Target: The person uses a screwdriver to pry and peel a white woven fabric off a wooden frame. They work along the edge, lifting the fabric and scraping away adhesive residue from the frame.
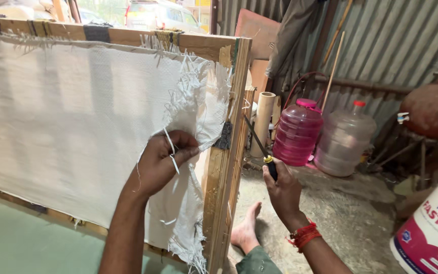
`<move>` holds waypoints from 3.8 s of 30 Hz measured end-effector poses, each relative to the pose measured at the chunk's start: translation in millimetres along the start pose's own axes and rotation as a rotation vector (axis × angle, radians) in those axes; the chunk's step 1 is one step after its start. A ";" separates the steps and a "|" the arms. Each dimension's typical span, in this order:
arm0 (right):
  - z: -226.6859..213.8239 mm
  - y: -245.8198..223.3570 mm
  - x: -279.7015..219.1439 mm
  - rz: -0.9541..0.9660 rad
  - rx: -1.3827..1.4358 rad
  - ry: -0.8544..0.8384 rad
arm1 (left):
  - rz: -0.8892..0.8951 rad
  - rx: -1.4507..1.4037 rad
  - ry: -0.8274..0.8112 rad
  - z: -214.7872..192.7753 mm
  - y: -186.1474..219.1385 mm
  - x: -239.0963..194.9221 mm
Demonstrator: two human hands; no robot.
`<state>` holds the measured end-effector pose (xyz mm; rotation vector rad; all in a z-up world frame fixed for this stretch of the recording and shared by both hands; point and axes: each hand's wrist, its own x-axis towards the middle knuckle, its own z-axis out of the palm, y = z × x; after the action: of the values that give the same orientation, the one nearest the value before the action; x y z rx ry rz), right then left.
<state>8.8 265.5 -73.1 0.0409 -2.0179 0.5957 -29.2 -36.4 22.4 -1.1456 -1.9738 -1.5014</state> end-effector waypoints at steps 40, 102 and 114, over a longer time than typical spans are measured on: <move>-38.9 -33.5 -89.7 0.890 0.866 -0.629 | 0.099 0.172 0.034 2.4 6.9 -0.1; -78.9 0.9 -111.3 0.776 0.974 -0.402 | 0.376 0.185 0.151 26.8 20.1 -4.7; -87.3 -106.9 -77.2 0.794 0.808 -0.363 | -0.162 0.052 0.152 41.4 25.2 -3.1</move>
<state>148.4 192.1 -61.6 -0.1894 -1.9525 1.9978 -1.0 3.0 21.2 -0.8404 -2.0285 -1.5569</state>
